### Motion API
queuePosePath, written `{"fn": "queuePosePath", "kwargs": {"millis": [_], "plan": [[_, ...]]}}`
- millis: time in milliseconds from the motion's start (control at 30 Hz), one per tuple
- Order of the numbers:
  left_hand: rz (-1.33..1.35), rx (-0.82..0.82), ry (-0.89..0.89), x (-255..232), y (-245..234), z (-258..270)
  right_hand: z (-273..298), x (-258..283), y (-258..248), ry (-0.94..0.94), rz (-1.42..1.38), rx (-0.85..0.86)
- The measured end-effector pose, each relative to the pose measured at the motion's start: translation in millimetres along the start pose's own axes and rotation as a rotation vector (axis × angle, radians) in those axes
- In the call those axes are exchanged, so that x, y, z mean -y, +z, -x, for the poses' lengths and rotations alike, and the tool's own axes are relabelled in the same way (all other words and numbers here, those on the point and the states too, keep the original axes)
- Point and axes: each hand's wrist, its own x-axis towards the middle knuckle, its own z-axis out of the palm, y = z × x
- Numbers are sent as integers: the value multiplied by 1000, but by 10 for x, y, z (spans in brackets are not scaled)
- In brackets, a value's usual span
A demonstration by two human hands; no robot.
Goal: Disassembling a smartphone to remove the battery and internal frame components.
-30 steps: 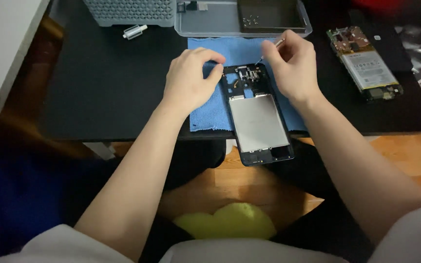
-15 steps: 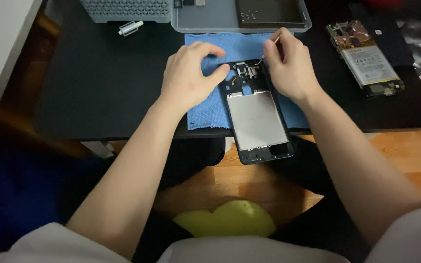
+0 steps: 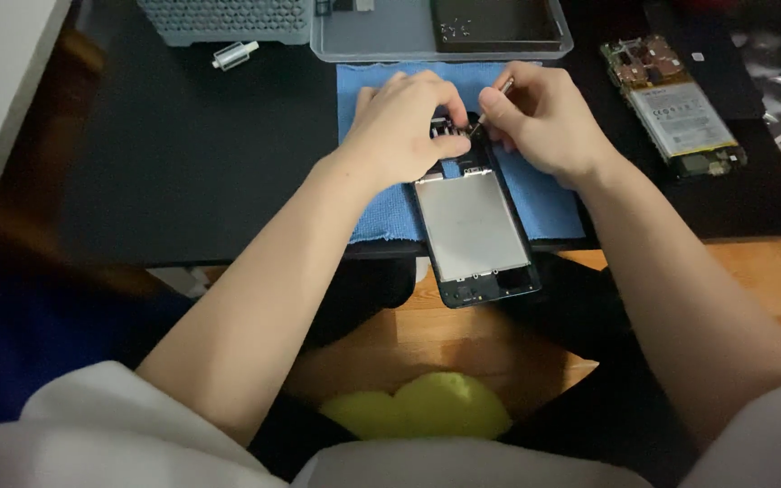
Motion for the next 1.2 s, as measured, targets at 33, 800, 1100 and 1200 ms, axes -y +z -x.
{"fn": "queuePosePath", "kwargs": {"millis": [33, 800, 1100, 1200], "plan": [[-3, -1, 1, 15, 0, -11, -10, 29, -5, -3, -1, -2], [-60, 268, -7, -82, -198, -131, 25, 141, 48, 90, 18, -111], [-131, 392, -6, -161, -282, -197, 37, 169, 73, 132, -15, -167], [-213, 451, 34, -124, -249, -290, 27, 100, 71, 117, -20, -168]]}}
